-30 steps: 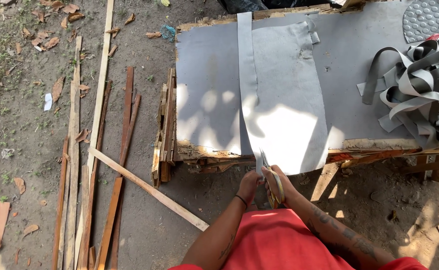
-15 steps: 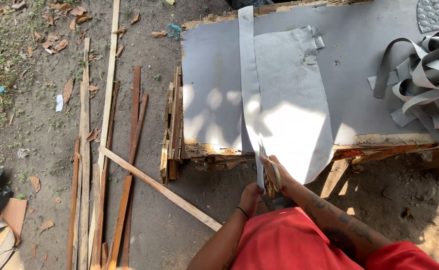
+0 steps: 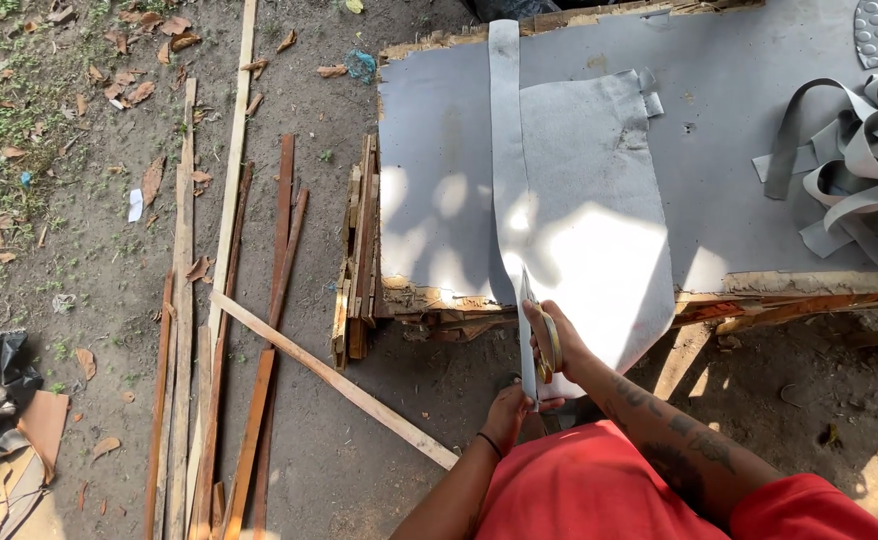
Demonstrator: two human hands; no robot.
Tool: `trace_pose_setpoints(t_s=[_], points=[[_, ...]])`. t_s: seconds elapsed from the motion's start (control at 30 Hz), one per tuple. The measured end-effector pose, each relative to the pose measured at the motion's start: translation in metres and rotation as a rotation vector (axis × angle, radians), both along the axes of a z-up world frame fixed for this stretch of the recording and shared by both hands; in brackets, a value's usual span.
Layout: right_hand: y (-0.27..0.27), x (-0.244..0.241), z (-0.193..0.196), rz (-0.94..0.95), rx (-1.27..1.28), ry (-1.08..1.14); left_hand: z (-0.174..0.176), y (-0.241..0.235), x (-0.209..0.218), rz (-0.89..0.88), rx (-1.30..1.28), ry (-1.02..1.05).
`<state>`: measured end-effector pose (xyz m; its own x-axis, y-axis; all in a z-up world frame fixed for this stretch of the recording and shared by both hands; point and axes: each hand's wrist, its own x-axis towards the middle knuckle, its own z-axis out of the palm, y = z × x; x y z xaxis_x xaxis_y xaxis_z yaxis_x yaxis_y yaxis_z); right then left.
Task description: Cutting long strips of grey upholstery material using scissors on a wooden workbench.
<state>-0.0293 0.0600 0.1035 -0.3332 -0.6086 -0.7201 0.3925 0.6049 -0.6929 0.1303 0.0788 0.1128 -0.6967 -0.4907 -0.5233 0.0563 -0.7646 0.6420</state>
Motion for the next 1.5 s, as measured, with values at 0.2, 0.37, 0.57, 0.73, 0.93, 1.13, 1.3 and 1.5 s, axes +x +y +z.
trace_pose_setpoints(t_s=[0.2,0.37,0.57,0.73,0.93,1.13,1.3,1.5], points=[[-0.013,-0.003,-0.005,0.042,0.022,-0.017,-0.083,0.022,0.019,-0.105,0.074,-0.051],[-0.018,-0.004,-0.017,0.023,-0.022,-0.024,-0.086,0.032,0.027,-0.091,0.050,-0.051],[-0.032,-0.017,-0.033,0.136,-0.034,-0.092,-0.101,0.035,0.032,-0.029,0.135,-0.020],[-0.032,-0.013,-0.029,0.146,-0.135,0.007,-0.200,0.044,0.042,-0.574,-1.024,-0.317],[-0.027,-0.011,-0.015,0.111,-0.009,-0.007,-0.075,0.004,0.029,-0.479,-0.292,-0.903],[-0.006,-0.016,-0.029,0.034,-0.062,-0.091,-0.065,-0.048,0.009,-0.003,-0.462,-0.771],[-0.005,-0.018,-0.032,-0.014,-0.028,-0.090,-0.050,-0.109,-0.040,0.113,-0.531,-0.600],[-0.034,0.007,0.067,-0.097,-0.006,-0.046,-0.066,-0.184,-0.068,-0.079,-0.337,-0.504]])
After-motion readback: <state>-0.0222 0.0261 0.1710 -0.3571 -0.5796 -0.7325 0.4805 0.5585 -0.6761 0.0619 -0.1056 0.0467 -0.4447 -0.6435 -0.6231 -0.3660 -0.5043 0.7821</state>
